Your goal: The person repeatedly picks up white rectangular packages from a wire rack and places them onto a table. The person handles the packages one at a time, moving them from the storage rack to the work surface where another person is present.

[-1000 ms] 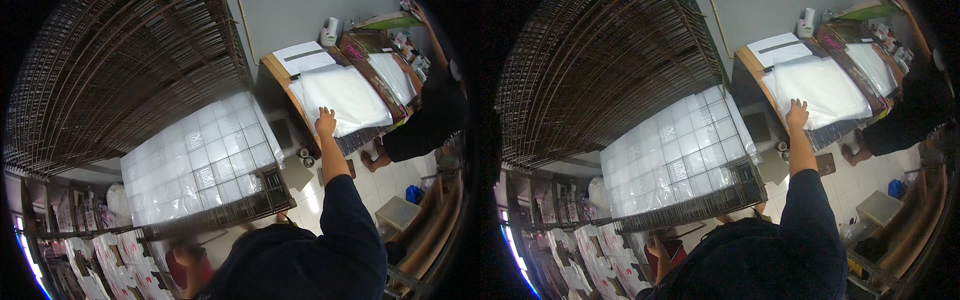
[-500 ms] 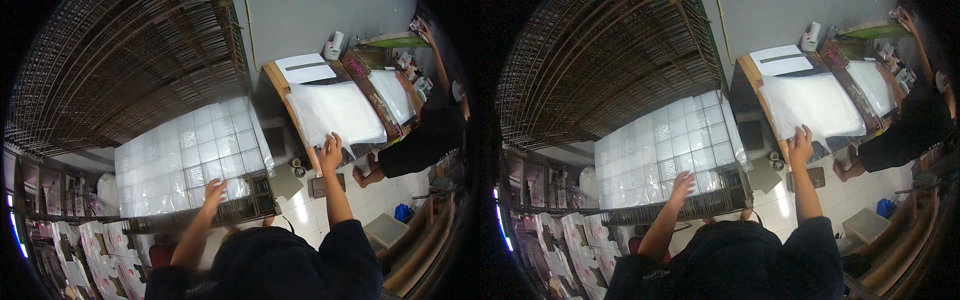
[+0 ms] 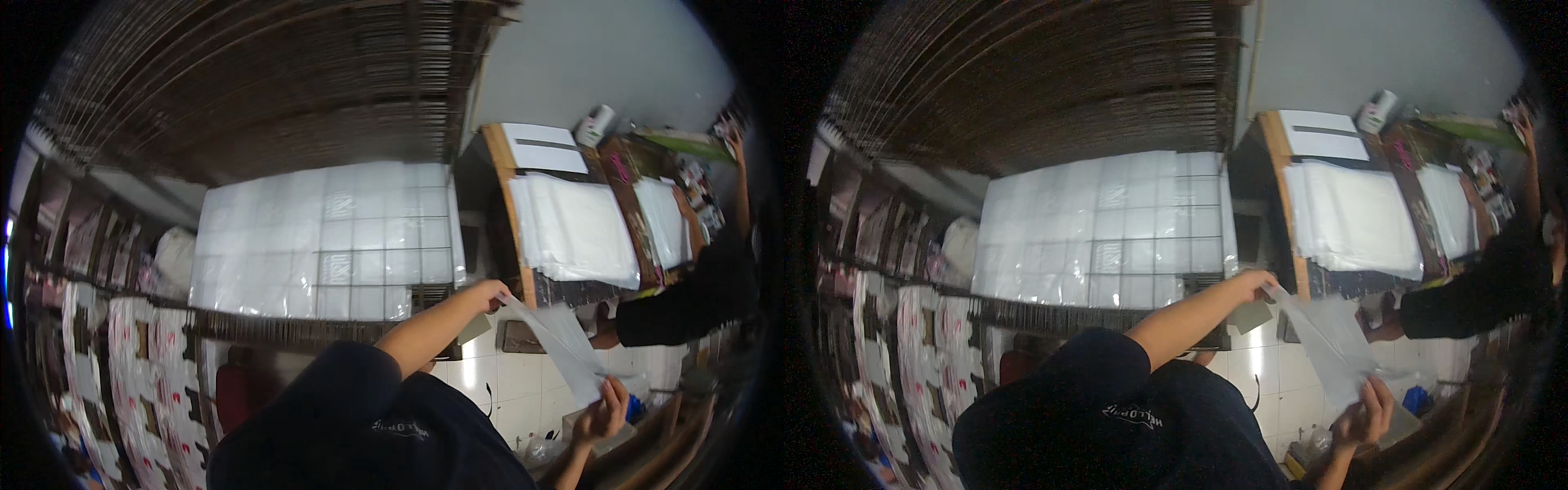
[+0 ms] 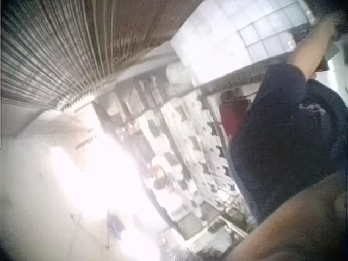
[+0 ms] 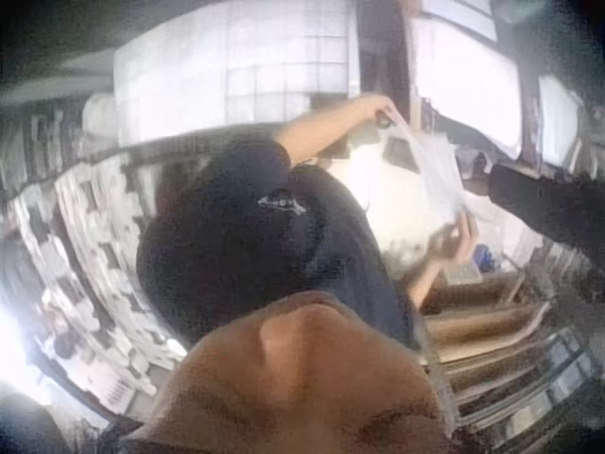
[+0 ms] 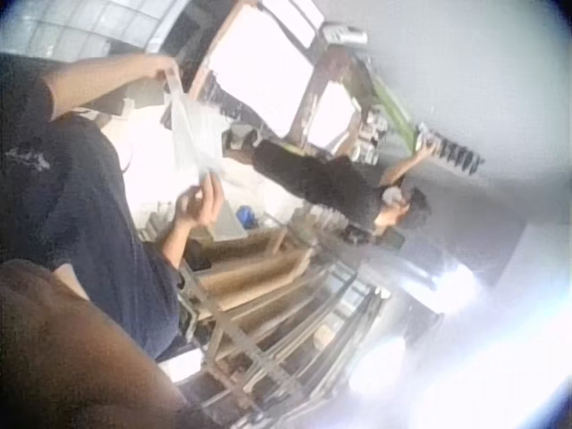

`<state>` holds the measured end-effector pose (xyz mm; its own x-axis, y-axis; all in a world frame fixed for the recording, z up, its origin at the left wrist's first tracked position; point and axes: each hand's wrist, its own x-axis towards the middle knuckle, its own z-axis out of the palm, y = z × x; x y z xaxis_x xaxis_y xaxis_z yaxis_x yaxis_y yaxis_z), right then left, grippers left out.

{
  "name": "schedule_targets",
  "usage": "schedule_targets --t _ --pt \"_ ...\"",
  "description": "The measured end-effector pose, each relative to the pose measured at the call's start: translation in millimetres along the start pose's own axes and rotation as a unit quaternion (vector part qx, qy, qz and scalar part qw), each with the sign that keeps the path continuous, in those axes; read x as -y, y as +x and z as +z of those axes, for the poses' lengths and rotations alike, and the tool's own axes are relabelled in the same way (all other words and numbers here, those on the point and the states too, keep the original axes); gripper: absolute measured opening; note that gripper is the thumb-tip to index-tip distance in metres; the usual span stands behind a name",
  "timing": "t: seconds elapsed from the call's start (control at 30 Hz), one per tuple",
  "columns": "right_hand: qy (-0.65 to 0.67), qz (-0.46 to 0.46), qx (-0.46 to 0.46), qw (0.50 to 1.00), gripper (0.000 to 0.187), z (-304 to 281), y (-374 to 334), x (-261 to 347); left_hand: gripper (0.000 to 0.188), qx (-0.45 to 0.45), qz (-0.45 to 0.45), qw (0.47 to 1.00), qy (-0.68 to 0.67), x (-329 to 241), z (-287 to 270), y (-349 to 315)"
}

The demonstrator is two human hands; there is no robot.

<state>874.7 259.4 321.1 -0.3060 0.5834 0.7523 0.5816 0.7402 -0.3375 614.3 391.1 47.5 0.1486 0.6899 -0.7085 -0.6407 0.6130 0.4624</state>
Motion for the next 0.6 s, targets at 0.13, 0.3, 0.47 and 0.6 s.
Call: schedule_targets --t 0.13,0.3,0.47,0.6 --pt "0.07 0.036 -0.043 0.996 0.03 -4 12 10 0.009 0.028 0.018 0.995 -0.094 -8 -35 -65" --pt "0.239 0.165 -0.026 0.957 0.019 55 72 34 0.013 -0.029 0.206 0.971 -0.119 -103 -110 -185" --pt "0.512 0.209 0.026 0.833 0.03 180 146 38 0.014 -0.087 0.348 0.929 -0.089 -207 -209 -290" --pt "0.611 0.301 0.057 0.73 0.032 251 185 85 0.017 -0.162 0.398 0.899 -0.081 -251 -246 -383"
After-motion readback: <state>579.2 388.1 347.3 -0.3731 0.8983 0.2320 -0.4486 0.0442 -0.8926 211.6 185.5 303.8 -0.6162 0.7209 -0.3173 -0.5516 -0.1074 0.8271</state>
